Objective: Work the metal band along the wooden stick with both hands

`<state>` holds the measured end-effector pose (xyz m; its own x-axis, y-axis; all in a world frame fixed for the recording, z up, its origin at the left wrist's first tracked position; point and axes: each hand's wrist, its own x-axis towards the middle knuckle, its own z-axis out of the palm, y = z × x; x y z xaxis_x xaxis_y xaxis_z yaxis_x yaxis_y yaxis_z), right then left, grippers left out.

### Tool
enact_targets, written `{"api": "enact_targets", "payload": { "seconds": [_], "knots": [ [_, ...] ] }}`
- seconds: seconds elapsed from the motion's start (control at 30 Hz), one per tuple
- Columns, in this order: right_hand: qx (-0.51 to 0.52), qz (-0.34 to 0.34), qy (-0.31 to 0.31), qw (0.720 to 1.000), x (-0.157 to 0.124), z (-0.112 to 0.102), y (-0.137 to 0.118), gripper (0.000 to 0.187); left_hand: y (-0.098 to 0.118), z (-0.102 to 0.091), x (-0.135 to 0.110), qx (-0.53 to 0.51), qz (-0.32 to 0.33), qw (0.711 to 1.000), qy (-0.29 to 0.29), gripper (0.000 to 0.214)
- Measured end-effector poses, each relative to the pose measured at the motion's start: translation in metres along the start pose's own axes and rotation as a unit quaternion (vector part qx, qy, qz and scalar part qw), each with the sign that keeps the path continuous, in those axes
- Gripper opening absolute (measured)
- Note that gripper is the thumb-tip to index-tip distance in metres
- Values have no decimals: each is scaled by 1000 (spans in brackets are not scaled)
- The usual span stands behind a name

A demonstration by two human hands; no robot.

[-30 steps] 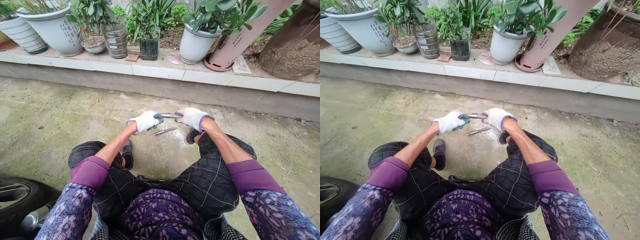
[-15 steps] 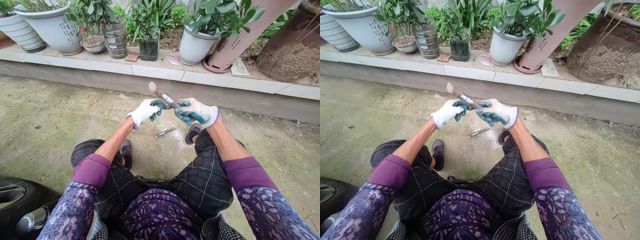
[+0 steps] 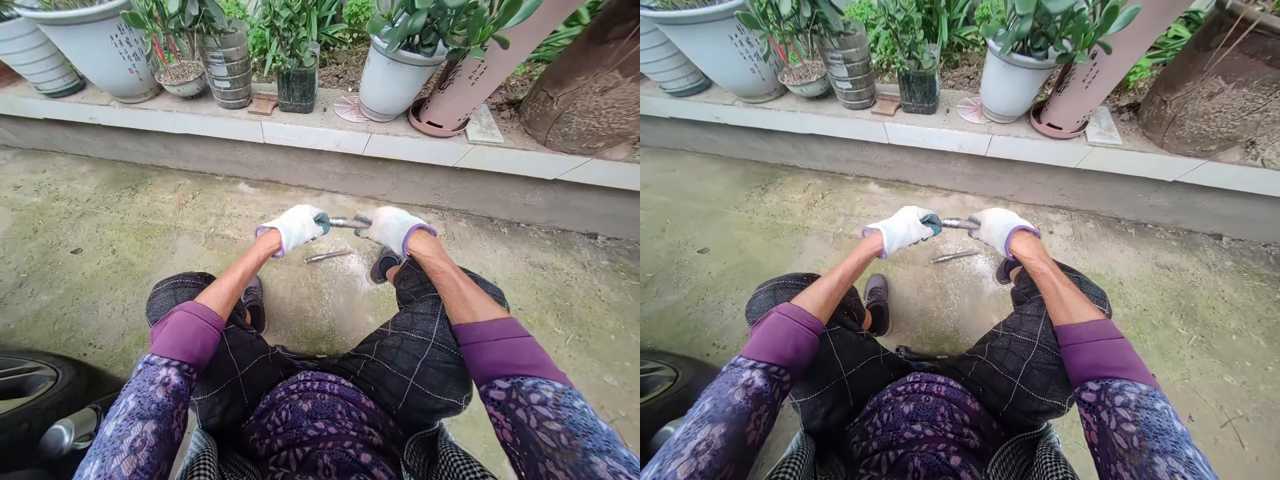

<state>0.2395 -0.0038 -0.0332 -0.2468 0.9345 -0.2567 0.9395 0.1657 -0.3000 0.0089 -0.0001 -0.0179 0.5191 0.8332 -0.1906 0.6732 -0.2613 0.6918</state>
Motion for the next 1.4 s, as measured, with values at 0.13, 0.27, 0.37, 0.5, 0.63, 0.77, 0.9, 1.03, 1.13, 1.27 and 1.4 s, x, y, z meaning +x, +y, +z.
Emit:
{"api": "enact_targets", "payload": {
  "seconds": [0.13, 0.27, 0.37, 0.5, 0.63, 0.77, 0.9, 1.03, 1.13, 1.27, 1.4],
  "knots": [
    [137, 31, 98, 985, 2, -11, -7, 27, 6, 6, 3, -175, -37, 984, -1, 29],
    [412, 22, 88, 907, -6, -20, -23, 35, 2, 6, 5, -309, -19, 951, -23, 31],
    [491, -11, 23, 871, -14, -24, -32, 41, -4, 9, 5, -328, -12, 944, -30, 26],
    [498, -31, -79, 863, -25, -26, -37, 42, -6, 10, 3, -270, -48, 961, 35, 12],
    [498, 3, -112, 860, -30, -24, -37, 46, -7, -2, 0, -207, -98, 969, 92, 15],
    [450, 33, 14, 893, -25, -24, -31, 37, -12, -9, -6, -229, -37, 972, 31, 20],
    [332, 52, 74, 939, -17, -18, -22, 35, -6, 3, -15, -212, -22, 975, -68, 27],
    [180, 9, 126, 975, -9, -8, -13, 39, 1, 7, -22, -207, -14, 973, -101, 30],
    [127, -9, 153, 980, -4, -4, -8, 40, -1, 1, -23, -229, -11, 969, -89, 32],
    [150, -19, 142, 978, -3, -5, -10, 41, -12, 0, -23, -223, -17, 970, -95, 32],
    [274, 25, 61, 959, -13, -8, -20, 34, -23, 6, -19, -190, -41, 977, -91, 31]
  ]
}}
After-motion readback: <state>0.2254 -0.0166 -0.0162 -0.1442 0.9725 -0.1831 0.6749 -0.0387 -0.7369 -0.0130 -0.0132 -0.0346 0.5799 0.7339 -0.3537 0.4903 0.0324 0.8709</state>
